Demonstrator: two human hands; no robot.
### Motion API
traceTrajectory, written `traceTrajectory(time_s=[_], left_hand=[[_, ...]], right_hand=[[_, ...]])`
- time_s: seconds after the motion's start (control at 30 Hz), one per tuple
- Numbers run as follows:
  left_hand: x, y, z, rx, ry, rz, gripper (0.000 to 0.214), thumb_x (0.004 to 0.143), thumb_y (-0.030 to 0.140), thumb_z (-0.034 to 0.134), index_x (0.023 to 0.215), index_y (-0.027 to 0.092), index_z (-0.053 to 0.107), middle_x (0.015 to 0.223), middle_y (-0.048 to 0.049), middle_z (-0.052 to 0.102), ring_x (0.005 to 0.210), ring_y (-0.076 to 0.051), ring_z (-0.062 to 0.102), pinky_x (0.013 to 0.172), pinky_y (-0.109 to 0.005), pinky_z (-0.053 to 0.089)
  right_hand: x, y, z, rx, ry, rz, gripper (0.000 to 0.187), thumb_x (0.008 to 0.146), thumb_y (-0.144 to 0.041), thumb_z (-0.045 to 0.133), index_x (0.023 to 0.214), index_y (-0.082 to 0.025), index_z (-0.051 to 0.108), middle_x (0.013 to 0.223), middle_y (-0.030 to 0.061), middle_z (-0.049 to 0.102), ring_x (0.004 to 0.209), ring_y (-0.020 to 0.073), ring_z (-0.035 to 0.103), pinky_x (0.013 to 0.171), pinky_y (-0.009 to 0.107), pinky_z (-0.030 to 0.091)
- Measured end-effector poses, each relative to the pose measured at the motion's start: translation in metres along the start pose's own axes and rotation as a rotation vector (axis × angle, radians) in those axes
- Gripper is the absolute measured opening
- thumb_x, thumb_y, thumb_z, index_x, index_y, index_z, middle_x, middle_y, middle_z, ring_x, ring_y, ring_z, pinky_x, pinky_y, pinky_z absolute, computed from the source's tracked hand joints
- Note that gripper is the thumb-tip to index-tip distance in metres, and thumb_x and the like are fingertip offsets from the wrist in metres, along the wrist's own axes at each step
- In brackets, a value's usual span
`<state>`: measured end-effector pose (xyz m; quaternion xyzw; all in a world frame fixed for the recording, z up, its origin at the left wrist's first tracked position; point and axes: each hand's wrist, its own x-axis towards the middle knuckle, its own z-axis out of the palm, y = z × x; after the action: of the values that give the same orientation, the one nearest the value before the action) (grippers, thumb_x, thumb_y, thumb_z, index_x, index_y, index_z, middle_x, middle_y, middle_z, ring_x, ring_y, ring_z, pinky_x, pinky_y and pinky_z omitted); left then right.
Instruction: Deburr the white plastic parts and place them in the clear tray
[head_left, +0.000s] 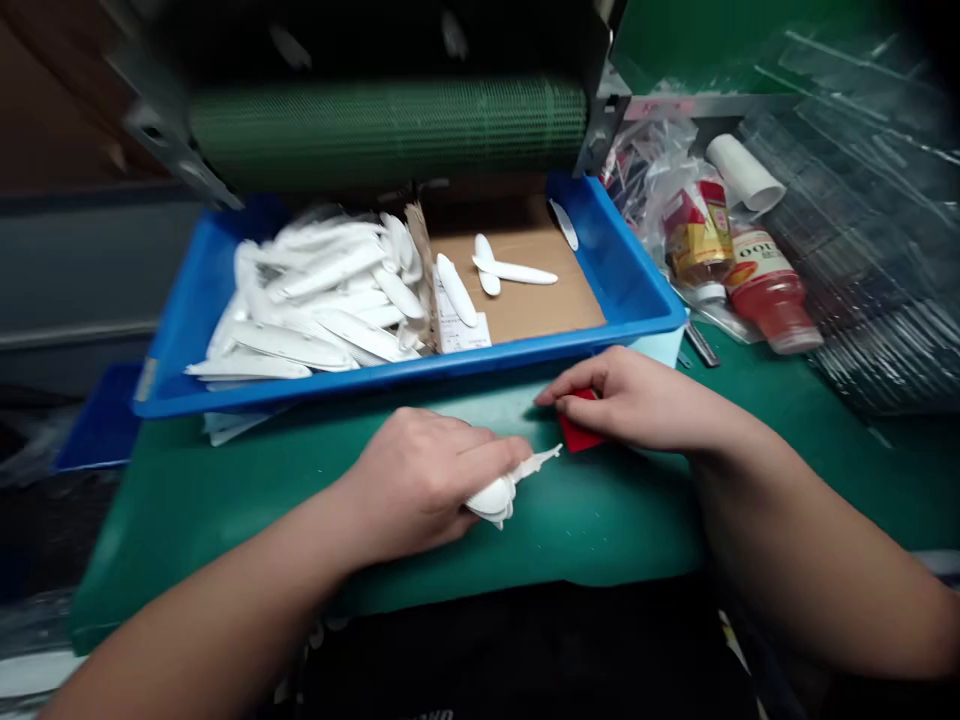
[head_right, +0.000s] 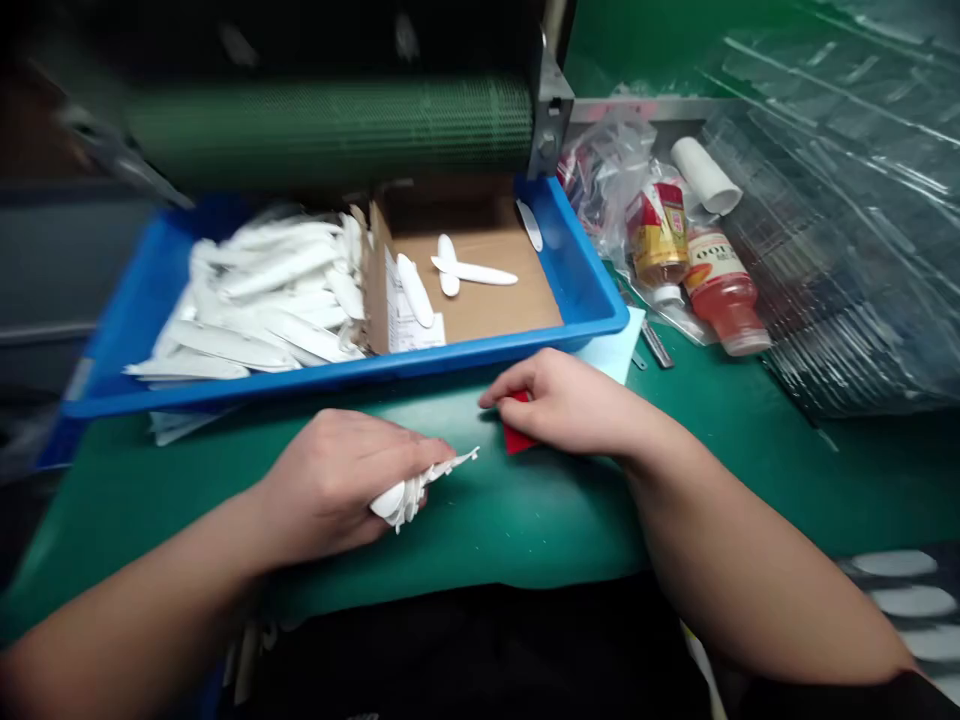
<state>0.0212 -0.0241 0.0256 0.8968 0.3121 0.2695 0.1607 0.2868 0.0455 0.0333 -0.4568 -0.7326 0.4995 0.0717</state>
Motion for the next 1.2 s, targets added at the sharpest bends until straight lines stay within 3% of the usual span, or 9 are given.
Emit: traceTrajectory(time_s=[0.1, 0.33, 0.43, 0.53, 0.63, 0.7, 0.83, 0.97, 1.2], left_hand=[[0.001, -0.002, -0.006, -0.157, 0.131, -0.090, 0.029, 0.089, 0.013, 0.066, 0.117, 0.020, 0.069, 0.099, -0.0044, 0.080, 0.080, -0.017, 0.076, 0.073, -0.025, 0.057], [0.005, 0.006, -0.011, -0.695, 0.364, -0.686, 0.031, 0.092, 0.035, 0.072, 0.114, 0.015, 0.063, 0.092, -0.0111, 0.080, 0.079, -0.024, 0.078, 0.068, -0.030, 0.064], [0.008, 0.005, -0.029, -0.682, 0.507, -0.831, 0.043, 0.087, 0.046, 0.078, 0.112, 0.015, 0.061, 0.092, -0.0114, 0.079, 0.074, -0.027, 0.077, 0.063, -0.034, 0.064], [0.013, -0.008, -0.069, -0.401, 0.523, -0.900, 0.051, 0.085, 0.057, 0.078, 0.113, 0.016, 0.067, 0.096, -0.0106, 0.078, 0.082, -0.030, 0.077, 0.069, -0.037, 0.062], [0.024, -0.034, -0.119, 0.263, 0.457, -0.932, 0.053, 0.083, 0.058, 0.077, 0.123, 0.025, 0.068, 0.113, -0.0082, 0.077, 0.102, -0.032, 0.073, 0.084, -0.039, 0.058], [0.035, -0.056, -0.146, 0.616, 0.171, -0.982, 0.051, 0.089, 0.063, 0.066, 0.123, 0.025, 0.066, 0.119, -0.0106, 0.074, 0.106, -0.034, 0.070, 0.080, -0.040, 0.056], [0.059, -0.094, -0.171, 0.683, -0.094, -0.972, 0.052, 0.078, 0.057, 0.079, 0.112, 0.020, 0.068, 0.100, -0.0158, 0.075, 0.097, -0.039, 0.069, 0.078, -0.040, 0.053], [0.072, -0.112, -0.168, 0.674, -0.252, -0.945, 0.060, 0.066, 0.045, 0.088, 0.118, 0.022, 0.070, 0.115, -0.0159, 0.075, 0.111, -0.040, 0.067, 0.087, -0.038, 0.053], [0.067, -0.094, -0.178, 0.676, -0.188, -0.960, 0.038, 0.070, 0.035, 0.077, 0.105, 0.022, 0.072, 0.101, -0.0119, 0.077, 0.097, -0.035, 0.070, 0.079, -0.035, 0.053]], right_hand=[[0.007, 0.005, -0.001, -0.023, 0.040, 0.003, 0.030, 0.089, -0.029, 0.066, 0.113, -0.023, 0.083, 0.111, 0.0017, 0.080, 0.096, 0.0242, 0.074, 0.080, 0.028, 0.055], [0.014, 0.003, 0.014, -0.035, 0.052, -0.065, 0.034, 0.095, -0.035, 0.060, 0.121, -0.024, 0.080, 0.122, 0.0005, 0.078, 0.108, 0.0255, 0.072, 0.090, 0.032, 0.053], [0.016, 0.005, 0.016, 0.016, 0.081, -0.083, 0.034, 0.095, -0.036, 0.060, 0.121, -0.025, 0.080, 0.122, 0.0010, 0.078, 0.108, 0.0256, 0.072, 0.090, 0.033, 0.053], [0.017, 0.008, 0.016, 0.047, 0.109, -0.102, 0.033, 0.095, -0.035, 0.060, 0.119, -0.025, 0.081, 0.121, 0.0013, 0.078, 0.108, 0.0255, 0.072, 0.091, 0.033, 0.053], [0.019, 0.012, 0.016, 0.029, 0.127, -0.136, 0.032, 0.094, -0.034, 0.060, 0.116, -0.025, 0.081, 0.120, 0.0009, 0.078, 0.108, 0.0252, 0.072, 0.092, 0.033, 0.053], [0.021, 0.013, 0.017, 0.017, 0.145, -0.158, 0.032, 0.094, -0.034, 0.060, 0.115, -0.026, 0.082, 0.118, 0.0004, 0.079, 0.106, 0.0250, 0.072, 0.092, 0.033, 0.053], [0.022, 0.013, 0.017, 0.006, 0.180, -0.172, 0.031, 0.093, -0.032, 0.059, 0.114, -0.027, 0.082, 0.114, 0.0002, 0.080, 0.104, 0.0251, 0.073, 0.090, 0.032, 0.053], [0.020, 0.009, 0.015, 0.007, 0.200, -0.160, 0.031, 0.092, -0.029, 0.060, 0.113, -0.025, 0.083, 0.110, 0.0014, 0.080, 0.101, 0.0248, 0.073, 0.085, 0.031, 0.053], [0.019, 0.008, 0.013, 0.033, 0.225, -0.161, 0.030, 0.091, -0.026, 0.060, 0.111, -0.021, 0.083, 0.107, 0.0040, 0.081, 0.099, 0.0255, 0.073, 0.083, 0.031, 0.052]])
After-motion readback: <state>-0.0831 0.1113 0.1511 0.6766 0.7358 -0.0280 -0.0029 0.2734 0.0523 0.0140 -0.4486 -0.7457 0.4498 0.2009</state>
